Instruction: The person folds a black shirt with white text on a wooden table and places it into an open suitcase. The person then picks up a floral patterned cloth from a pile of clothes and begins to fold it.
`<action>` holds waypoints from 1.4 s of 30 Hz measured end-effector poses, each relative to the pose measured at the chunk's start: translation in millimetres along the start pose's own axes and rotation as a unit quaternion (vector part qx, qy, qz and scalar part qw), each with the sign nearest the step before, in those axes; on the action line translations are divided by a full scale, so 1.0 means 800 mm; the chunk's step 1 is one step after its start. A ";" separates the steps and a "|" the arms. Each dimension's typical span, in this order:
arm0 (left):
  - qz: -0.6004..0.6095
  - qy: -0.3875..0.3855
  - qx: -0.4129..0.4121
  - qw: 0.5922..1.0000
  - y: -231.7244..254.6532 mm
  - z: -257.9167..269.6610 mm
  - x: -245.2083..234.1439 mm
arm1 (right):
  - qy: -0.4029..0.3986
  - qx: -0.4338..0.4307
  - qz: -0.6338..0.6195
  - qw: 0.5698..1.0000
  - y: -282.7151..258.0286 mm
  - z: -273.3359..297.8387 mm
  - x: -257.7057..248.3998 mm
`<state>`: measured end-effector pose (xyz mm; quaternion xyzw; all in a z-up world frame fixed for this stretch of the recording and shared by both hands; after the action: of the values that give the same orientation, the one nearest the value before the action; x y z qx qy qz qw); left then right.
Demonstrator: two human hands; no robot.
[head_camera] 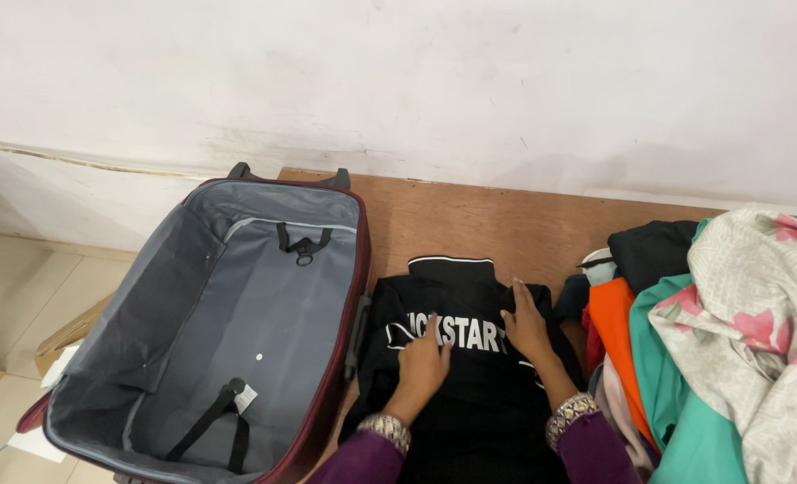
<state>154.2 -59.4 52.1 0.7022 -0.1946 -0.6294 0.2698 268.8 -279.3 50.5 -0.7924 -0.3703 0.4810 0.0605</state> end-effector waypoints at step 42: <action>-0.061 -0.021 -0.083 0.994 -0.087 -0.037 -0.014 | -0.018 0.120 0.156 0.980 0.022 0.103 -0.038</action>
<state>177.2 5.8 19.0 0.6747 -0.1035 -0.6733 0.2842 203.6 -333.1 20.5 -0.8183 -0.1830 0.5399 0.0730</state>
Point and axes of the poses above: each hand's wrist, its own z-axis away from the middle knuckle, its own x-axis out of the palm, y = z × x, the point moved 6 cm from there along -z, towards the middle knuckle, and after that the axes turned 6 degrees about z, right-handed, at the moved point
